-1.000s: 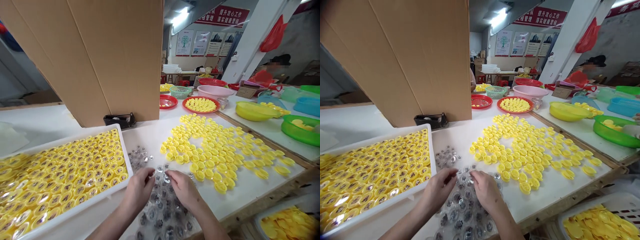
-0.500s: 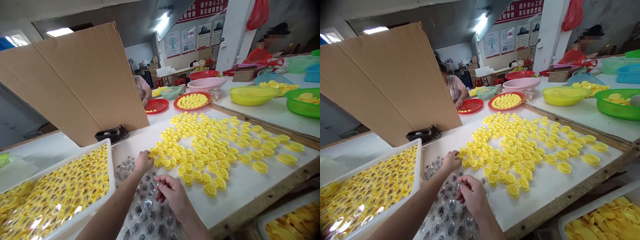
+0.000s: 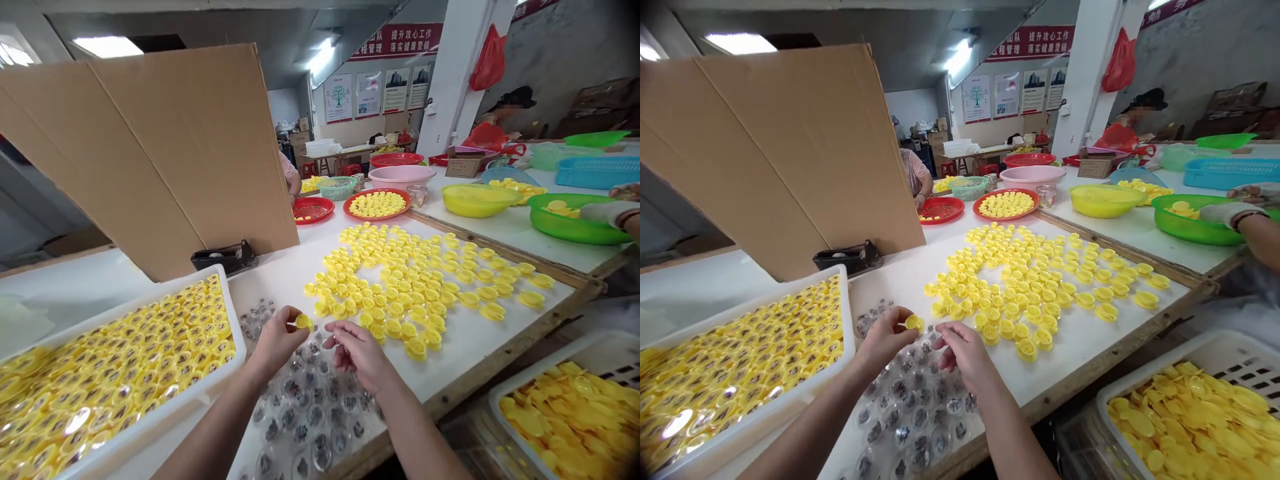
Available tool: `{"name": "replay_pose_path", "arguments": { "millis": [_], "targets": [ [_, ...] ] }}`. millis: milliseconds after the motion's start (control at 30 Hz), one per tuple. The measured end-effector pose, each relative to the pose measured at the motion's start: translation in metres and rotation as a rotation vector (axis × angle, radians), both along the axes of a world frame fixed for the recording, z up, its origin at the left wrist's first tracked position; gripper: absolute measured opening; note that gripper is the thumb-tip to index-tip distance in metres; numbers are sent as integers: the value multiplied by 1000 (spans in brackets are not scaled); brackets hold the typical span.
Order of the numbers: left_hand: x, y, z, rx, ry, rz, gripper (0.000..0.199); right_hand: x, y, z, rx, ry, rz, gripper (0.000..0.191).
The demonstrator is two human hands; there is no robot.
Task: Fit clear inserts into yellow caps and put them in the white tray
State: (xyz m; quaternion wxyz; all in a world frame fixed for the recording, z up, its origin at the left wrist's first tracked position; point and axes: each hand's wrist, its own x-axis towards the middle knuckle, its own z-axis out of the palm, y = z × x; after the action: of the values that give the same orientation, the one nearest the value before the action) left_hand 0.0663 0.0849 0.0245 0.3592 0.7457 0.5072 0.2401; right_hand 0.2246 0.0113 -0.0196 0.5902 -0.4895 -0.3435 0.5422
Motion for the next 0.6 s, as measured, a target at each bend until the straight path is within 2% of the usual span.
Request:
{"name": "replay_pose_path", "arguments": {
  "millis": [100,167,233,367,433,533,600],
  "targets": [
    [-26,-34,-1,-312,-379,-112,24,-7,-5,2,40,-146,-28,23],
    [-42,-51,-7,-504,-618,-143,28,-19,-8,5,92,-266,-35,20],
    [-54,-61,-13,-596,-738,-139,31,-36,-11,10,164,-396,-33,19],
    [-66,-64,-20,-625,-834,-143,29,-71,-15,20,349,-606,-11,19],
    [-70,-62,-21,-613,-876,-102,32,-81,-18,24,473,-777,34,25],
    [-74,-59,-23,-611,-966,-35,31,-84,-24,28,607,-1033,148,34],
    [-76,-58,-24,-618,-1003,-36,29,-79,-27,31,611,-1093,216,37]
  ]
}}
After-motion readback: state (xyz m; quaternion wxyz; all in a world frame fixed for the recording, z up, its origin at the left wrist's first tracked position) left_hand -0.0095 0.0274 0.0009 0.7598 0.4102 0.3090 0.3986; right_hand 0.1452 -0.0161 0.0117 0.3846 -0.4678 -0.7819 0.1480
